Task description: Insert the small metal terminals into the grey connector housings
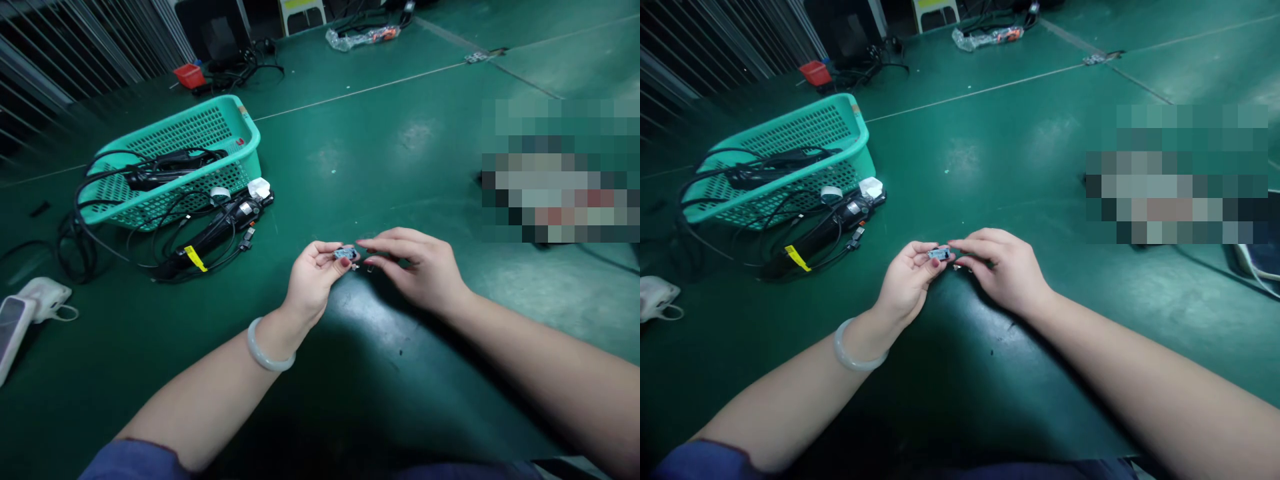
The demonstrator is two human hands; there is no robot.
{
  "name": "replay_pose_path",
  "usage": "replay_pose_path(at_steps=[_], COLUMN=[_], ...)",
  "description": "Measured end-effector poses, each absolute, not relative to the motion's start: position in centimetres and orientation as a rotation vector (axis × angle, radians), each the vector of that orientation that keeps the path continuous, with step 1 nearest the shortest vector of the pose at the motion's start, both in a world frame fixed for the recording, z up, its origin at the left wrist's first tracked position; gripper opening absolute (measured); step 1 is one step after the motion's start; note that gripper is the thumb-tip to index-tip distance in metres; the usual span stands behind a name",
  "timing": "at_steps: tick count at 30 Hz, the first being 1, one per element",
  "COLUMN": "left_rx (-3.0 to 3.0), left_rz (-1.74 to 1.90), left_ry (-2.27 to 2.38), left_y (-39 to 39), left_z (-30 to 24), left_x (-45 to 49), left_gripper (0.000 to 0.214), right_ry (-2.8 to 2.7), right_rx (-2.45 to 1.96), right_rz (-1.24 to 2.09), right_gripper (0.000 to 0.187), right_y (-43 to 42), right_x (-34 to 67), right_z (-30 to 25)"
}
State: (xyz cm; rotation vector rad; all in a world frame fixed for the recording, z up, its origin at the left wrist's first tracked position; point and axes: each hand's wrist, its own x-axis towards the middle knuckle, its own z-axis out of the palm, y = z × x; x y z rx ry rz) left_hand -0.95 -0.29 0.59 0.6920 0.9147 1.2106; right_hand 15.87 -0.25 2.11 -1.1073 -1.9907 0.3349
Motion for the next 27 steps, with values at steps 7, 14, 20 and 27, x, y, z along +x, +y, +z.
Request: replay_pose_path(at_steps=[7, 14, 20, 27], left_rx=[0.649, 0.691, 0.736, 0.768], left_rz=[1.263, 1.254, 1.182, 1.109], left_ry=[0.961, 0.988, 1.019, 1.021], left_y=[-0.1, -0.2, -0.4, -0.7], left_z=[0.7, 0.6, 1.0, 1.2], left_x=[-0.9, -0.8, -0.7, -0.5], left_gripper=[0.032, 0.031, 0.033, 0.034], right_ry=[-2.333, -2.389, -2.028, -1.974], right_rx=[-1.315, -1.283, -1.301, -1.199], right_rz=[0.369, 0.288, 0.368, 0.344], right_gripper=[0.014, 0.018, 0.009, 0.011], right_y=[0.4, 0.5, 0.1, -1.0], right_x=[15.7, 15.4, 16.3, 15.4], right_z=[0.8, 1.2, 2.5, 3.4])
